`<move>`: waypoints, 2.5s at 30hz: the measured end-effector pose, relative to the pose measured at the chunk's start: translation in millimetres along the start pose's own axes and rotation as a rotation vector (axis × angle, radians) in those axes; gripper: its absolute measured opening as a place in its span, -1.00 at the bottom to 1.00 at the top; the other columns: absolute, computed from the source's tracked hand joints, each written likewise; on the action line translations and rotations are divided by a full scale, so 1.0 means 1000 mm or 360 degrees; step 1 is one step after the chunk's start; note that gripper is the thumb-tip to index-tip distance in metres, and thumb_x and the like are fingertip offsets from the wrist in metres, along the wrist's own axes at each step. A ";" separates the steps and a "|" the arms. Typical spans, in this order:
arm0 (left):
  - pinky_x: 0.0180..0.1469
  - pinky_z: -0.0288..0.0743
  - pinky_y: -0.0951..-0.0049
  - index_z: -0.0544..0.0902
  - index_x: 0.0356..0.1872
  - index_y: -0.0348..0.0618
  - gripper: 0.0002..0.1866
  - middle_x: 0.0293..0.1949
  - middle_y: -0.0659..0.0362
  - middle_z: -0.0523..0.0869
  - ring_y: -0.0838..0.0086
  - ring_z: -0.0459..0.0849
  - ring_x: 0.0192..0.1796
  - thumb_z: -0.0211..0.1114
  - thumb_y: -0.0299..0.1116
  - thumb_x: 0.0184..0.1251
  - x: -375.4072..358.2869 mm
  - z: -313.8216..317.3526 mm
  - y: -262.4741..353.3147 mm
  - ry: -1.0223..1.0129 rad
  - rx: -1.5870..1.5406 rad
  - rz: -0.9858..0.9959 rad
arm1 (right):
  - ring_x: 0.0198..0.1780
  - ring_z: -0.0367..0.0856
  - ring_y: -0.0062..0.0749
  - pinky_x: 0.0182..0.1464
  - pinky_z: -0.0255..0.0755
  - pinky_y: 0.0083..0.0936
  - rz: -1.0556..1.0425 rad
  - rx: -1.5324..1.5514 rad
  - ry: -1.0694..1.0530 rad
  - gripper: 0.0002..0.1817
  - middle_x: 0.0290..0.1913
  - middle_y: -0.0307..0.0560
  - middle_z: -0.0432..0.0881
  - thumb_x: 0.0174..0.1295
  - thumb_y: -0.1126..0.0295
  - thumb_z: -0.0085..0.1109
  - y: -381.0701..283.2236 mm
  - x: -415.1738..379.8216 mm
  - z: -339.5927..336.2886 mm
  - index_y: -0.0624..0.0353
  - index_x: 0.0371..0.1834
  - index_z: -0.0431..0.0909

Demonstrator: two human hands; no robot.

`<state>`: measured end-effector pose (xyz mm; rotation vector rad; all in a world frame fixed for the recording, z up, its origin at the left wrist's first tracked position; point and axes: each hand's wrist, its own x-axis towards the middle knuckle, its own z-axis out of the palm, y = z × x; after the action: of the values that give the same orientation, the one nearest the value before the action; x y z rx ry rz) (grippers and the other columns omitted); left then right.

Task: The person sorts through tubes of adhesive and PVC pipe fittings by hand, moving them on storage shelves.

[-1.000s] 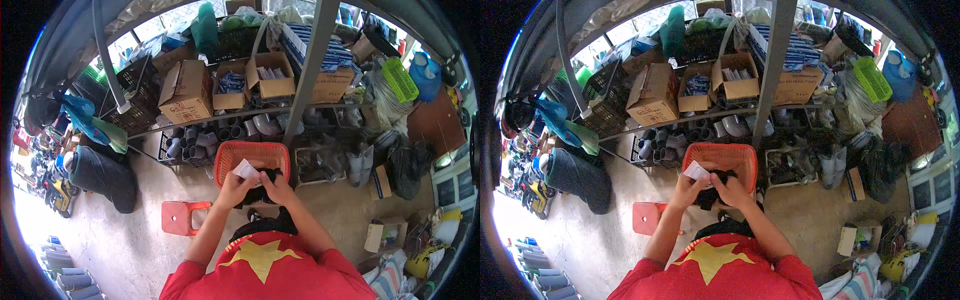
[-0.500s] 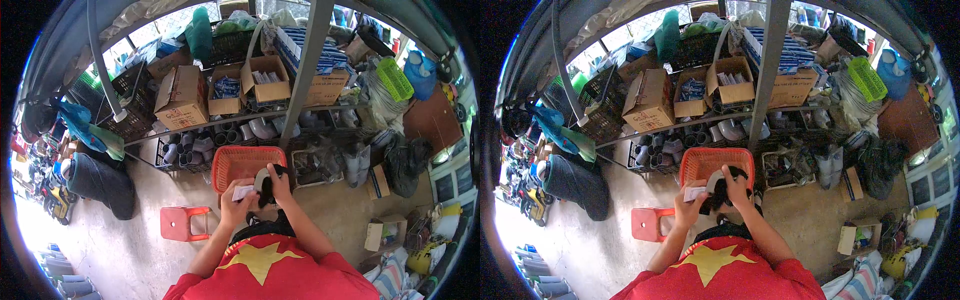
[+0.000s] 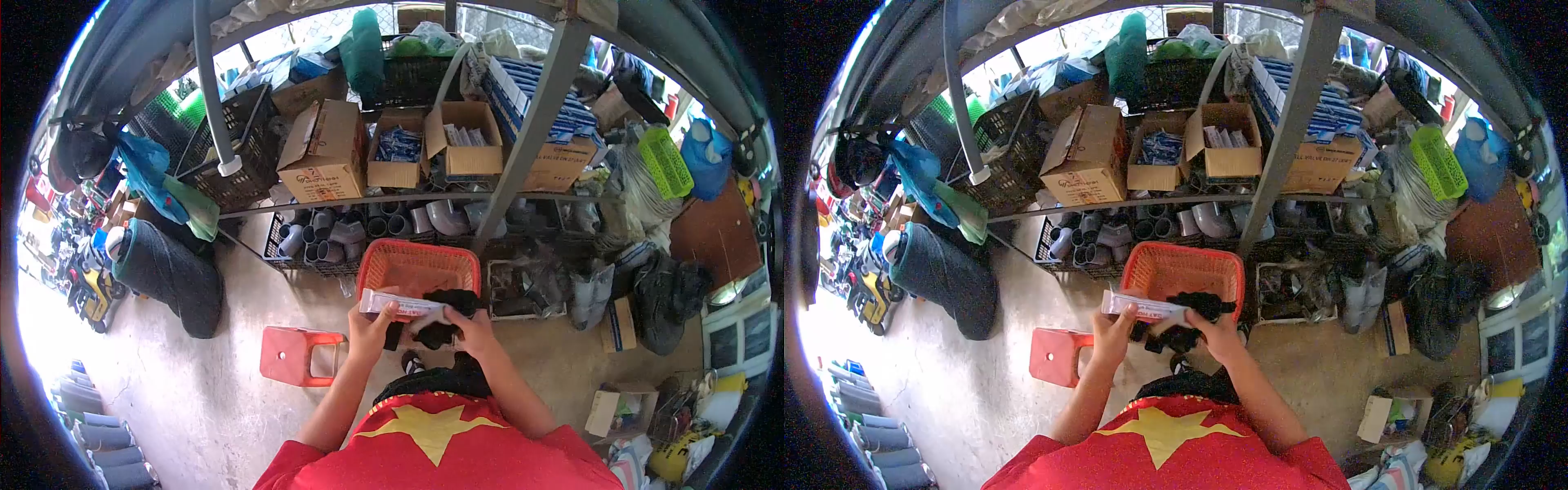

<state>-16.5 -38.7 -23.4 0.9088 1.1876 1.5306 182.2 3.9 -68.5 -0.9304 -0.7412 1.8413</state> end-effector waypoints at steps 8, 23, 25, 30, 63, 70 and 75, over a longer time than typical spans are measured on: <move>-0.04 0.49 0.52 0.58 -0.02 -0.39 -0.70 -0.18 0.14 0.69 0.54 0.63 -0.13 0.29 -0.40 0.31 -0.003 0.017 0.001 0.0054 -0.0065 0.0011 | -0.25 0.58 -0.40 -0.27 0.50 -0.42 0.0096 0.0083 0.0554 -0.60 -0.19 -0.08 0.56 0.23 0.25 0.27 -0.007 -0.004 0.007 0.35 -0.06 0.43; 0.02 0.59 0.31 0.30 0.24 -0.22 -0.59 0.11 -0.04 0.56 0.30 0.66 0.00 0.09 -0.34 0.45 0.030 0.036 -0.001 -0.0391 -0.0712 -0.0017 | -0.20 0.57 -0.49 -0.11 0.45 -0.47 -0.0492 -0.1204 -0.0100 -0.68 -0.19 -0.18 0.65 0.15 0.36 0.34 -0.050 -0.020 0.022 0.26 -0.08 0.53; 0.04 0.58 0.29 0.27 0.25 -0.23 -0.57 0.10 -0.04 0.56 0.30 0.64 0.02 0.07 -0.31 0.46 0.030 0.036 -0.002 -0.0423 -0.0597 0.0000 | -0.19 0.59 -0.29 -0.09 0.43 -0.39 -0.0738 -0.1532 -0.0095 -0.68 -0.20 -0.06 0.64 0.25 0.24 0.23 -0.051 -0.021 0.025 0.26 -0.10 0.52; 0.08 0.50 0.29 0.16 0.31 -0.20 -0.54 0.02 -0.03 0.59 0.30 0.62 0.04 -0.01 -0.32 0.48 0.036 0.056 -0.003 -0.0500 -0.0429 0.0122 | -0.16 0.61 -0.06 -0.11 0.43 -0.27 -0.0662 -0.1659 -0.0200 -0.64 -0.23 0.10 0.62 0.36 0.12 0.01 -0.051 -0.017 0.018 0.19 -0.04 0.52; -0.26 0.42 0.53 0.35 0.00 -0.28 -0.67 -0.40 0.16 0.54 0.56 0.52 -0.34 0.24 -0.44 0.32 0.023 0.093 -0.039 0.0018 0.0142 0.0222 | -0.33 0.57 -0.48 -0.24 0.47 -0.52 -0.0350 0.0168 0.0389 -0.83 -0.31 -0.13 0.63 0.27 0.44 0.07 -0.093 0.059 0.044 0.31 -0.17 0.54; -0.43 0.38 0.58 0.37 -0.24 -0.27 -0.77 -0.46 0.19 0.52 0.60 0.48 -0.48 0.28 -0.46 0.27 0.031 0.088 -0.047 0.0080 0.0341 0.0311 | -0.35 0.54 -0.52 -0.26 0.43 -0.56 -0.0285 -0.0028 0.0140 -0.82 -0.31 -0.18 0.60 0.21 0.48 0.18 -0.049 0.049 0.042 0.17 -0.14 0.46; -0.28 0.42 0.55 0.48 -0.32 -0.28 -0.90 -0.35 0.16 0.59 0.58 0.55 -0.31 0.21 -0.47 0.29 0.030 0.056 -0.064 0.0172 0.0516 0.0488 | -0.53 0.46 -0.47 -0.44 0.32 -0.53 -0.0044 0.0019 0.0237 -0.80 -0.56 -0.22 0.46 0.32 0.28 0.11 -0.066 0.050 0.021 0.18 -0.33 0.44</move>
<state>43.7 8.9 -71.5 1.2839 1.4539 1.6723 179.7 74.1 -19.7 -1.0322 -0.6477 1.7295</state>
